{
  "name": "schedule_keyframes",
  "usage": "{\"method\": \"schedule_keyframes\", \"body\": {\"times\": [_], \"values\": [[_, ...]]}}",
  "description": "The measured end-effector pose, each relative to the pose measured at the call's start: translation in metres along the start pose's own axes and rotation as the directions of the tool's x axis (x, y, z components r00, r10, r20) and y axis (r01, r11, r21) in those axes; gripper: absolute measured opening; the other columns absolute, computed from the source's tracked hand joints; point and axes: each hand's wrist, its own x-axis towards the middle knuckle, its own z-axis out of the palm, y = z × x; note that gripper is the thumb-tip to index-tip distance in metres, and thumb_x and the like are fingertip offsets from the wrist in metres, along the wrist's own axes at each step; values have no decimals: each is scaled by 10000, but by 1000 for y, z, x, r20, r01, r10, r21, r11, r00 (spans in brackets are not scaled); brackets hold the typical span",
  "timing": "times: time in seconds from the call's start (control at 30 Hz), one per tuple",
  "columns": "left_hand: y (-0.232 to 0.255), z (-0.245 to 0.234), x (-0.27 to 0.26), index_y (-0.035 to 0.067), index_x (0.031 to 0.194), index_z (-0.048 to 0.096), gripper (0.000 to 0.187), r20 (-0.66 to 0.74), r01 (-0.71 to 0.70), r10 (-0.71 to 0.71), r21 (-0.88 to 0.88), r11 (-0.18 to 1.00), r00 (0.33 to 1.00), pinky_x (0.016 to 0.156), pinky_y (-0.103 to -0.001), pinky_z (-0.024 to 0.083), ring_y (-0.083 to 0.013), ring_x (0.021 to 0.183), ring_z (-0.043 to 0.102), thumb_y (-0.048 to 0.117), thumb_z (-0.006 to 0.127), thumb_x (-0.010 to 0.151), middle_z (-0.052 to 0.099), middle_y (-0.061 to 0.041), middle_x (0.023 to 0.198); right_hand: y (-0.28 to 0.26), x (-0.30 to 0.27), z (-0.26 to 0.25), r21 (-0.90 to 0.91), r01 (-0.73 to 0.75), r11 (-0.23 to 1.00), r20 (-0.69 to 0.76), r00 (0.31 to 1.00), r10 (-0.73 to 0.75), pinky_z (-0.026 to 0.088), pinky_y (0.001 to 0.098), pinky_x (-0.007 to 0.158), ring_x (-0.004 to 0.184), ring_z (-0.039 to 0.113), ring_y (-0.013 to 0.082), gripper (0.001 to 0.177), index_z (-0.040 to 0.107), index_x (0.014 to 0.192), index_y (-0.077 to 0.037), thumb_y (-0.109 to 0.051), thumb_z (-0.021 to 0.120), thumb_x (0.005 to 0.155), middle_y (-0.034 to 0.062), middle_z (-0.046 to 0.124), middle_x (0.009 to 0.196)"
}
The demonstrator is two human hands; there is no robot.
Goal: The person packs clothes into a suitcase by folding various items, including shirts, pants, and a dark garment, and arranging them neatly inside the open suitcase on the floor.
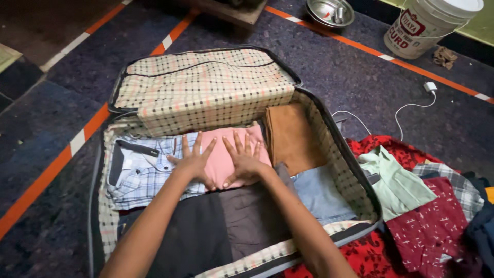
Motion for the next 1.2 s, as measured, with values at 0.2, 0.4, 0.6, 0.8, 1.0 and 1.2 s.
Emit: {"method": "schedule_keyframes", "body": {"times": [0.2, 0.4, 0.6, 0.8, 1.0, 1.2], "values": [[13, -7, 1, 511, 1599, -68, 1608, 14, 32, -33, 35, 999, 999, 992, -926, 141, -517, 1513, -289, 533, 1018, 414, -291, 22, 1702, -4, -8, -3, 9, -20, 1000, -8, 1000, 20, -120, 776, 1133, 1528, -213, 527, 1622, -81, 1653, -284, -686, 929, 450, 205, -200, 1706], [74, -6, 38, 324, 1661, -36, 1570, 62, 110, -116, 94, 989, 991, 1017, -895, 17, -509, 1519, -274, 590, 985, 498, -195, -68, 1716, 77, 11, -18, 192, 382, 904, -412, 867, -279, 227, 629, 1306, 1596, 96, 481, 1324, 181, 1698, -223, -524, 864, 605, 230, 71, 1747], [178, 5, 44, 246, 1667, 80, 1452, -315, -352, 371, 119, 929, 874, 1049, -884, 54, -533, 1528, -145, 681, 894, 546, -71, -116, 1733, 148, -31, -65, -120, -133, 984, -448, 892, 66, 192, 701, 1187, 1561, 15, 492, 1236, 157, 1634, -211, -497, 901, 689, 189, -8, 1708], [190, 8, 75, 309, 1644, 83, 1355, -152, -282, 287, 50, 958, 946, 1085, -849, 112, -439, 1572, -122, 745, 816, 591, -129, 48, 1739, 171, -28, -48, 107, -239, 965, -254, 932, 259, 154, 721, 1179, 1503, -122, 575, 1439, -95, 1629, -187, -524, 897, 643, 218, -195, 1685], [176, 43, 101, 284, 1640, 96, 1220, -368, -370, 374, 86, 925, 851, 1123, -801, 129, -413, 1568, -18, 783, 713, 714, -80, 5, 1717, 205, -2, -13, 65, -301, 951, -130, 943, 308, 98, 771, 1147, 1468, -244, 586, 1455, -171, 1616, -86, -611, 840, 710, 274, -253, 1668], [182, 39, 98, 301, 1641, 107, 1215, -339, -273, 311, 155, 949, 888, 1146, -768, 167, -380, 1574, 57, 789, 699, 699, -31, 29, 1725, 207, -2, 0, -84, 70, 994, -541, 835, -104, 54, 820, 1137, 1467, -200, 587, 1456, -155, 1572, -3, -655, 816, 704, 360, -187, 1597]]}}
